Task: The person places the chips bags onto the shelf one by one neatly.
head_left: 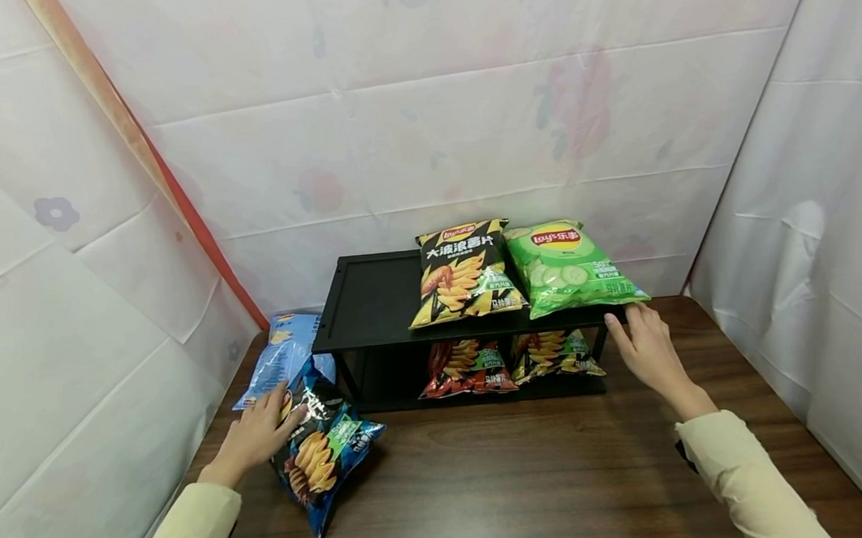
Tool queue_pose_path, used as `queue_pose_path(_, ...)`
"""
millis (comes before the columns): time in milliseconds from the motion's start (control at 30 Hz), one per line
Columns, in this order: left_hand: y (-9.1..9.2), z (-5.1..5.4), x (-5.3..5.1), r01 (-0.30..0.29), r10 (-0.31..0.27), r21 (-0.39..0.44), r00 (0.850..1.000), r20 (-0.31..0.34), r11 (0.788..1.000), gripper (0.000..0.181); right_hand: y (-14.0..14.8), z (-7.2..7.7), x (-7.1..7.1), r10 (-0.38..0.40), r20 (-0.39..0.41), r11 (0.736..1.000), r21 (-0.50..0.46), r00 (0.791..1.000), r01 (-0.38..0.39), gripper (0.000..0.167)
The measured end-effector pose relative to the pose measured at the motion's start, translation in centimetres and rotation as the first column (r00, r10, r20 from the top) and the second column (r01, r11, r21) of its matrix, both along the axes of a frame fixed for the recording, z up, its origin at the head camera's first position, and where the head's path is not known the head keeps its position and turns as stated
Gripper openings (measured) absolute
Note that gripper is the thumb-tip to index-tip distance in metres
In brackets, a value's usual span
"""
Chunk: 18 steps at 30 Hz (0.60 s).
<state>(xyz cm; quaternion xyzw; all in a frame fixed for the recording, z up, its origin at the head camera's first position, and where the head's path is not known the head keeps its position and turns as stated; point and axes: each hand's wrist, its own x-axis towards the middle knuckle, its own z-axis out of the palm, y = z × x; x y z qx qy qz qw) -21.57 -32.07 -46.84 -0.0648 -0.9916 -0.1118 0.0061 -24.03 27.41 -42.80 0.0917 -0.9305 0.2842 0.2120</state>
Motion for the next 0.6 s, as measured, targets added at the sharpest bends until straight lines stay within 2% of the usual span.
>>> queue_pose_path(167,-0.56,-0.14,0.69,-0.09,0.087,0.027,0.991,0.106,0.996,0.087,0.04,-0.11,-0.03,0.003,-0.009,1.0,0.003,1.0,-0.003,0.04)
queue_pose_path(333,-0.66,-0.1,0.92,-0.129,0.115,0.068,0.976,0.183,0.989,0.09,0.08,-0.17,-0.05,0.001,-0.018,1.0,0.005,1.0,-0.001,0.039)
queue_pose_path(600,-0.67,-0.59,0.69,-0.127,0.101,0.137,0.978,0.18,0.982,0.081,-0.03,-0.09,-0.07,0.002,-0.012,1.0,0.002,1.0,-0.002,0.039)
